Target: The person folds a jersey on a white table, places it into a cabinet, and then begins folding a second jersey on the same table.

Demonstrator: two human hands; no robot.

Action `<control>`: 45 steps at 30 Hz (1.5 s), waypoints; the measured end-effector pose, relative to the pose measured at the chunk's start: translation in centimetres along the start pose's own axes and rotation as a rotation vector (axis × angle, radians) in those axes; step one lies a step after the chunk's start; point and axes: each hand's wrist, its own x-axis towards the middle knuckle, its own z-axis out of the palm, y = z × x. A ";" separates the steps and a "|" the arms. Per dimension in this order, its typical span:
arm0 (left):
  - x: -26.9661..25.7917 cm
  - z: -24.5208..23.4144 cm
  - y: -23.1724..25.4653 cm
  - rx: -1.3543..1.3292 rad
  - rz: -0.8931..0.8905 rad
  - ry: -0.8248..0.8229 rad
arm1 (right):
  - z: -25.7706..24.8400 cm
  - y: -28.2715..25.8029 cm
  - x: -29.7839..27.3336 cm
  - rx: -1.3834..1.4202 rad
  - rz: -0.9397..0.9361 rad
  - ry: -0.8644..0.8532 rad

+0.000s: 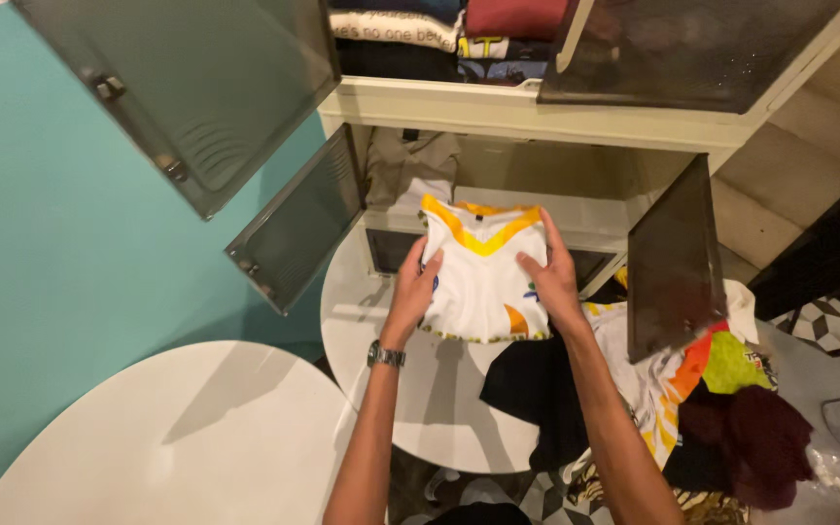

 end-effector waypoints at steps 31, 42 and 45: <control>28.7 -10.2 -8.0 1.319 0.722 0.520 | 10.9 23.2 27.3 -0.391 0.338 -0.072; 28.3 -11.1 -8.3 1.473 0.681 0.442 | 10.9 24.9 26.2 -0.311 0.189 0.019; 28.3 -11.1 -8.9 1.501 0.677 0.413 | 11.2 25.0 26.2 -0.464 0.133 0.002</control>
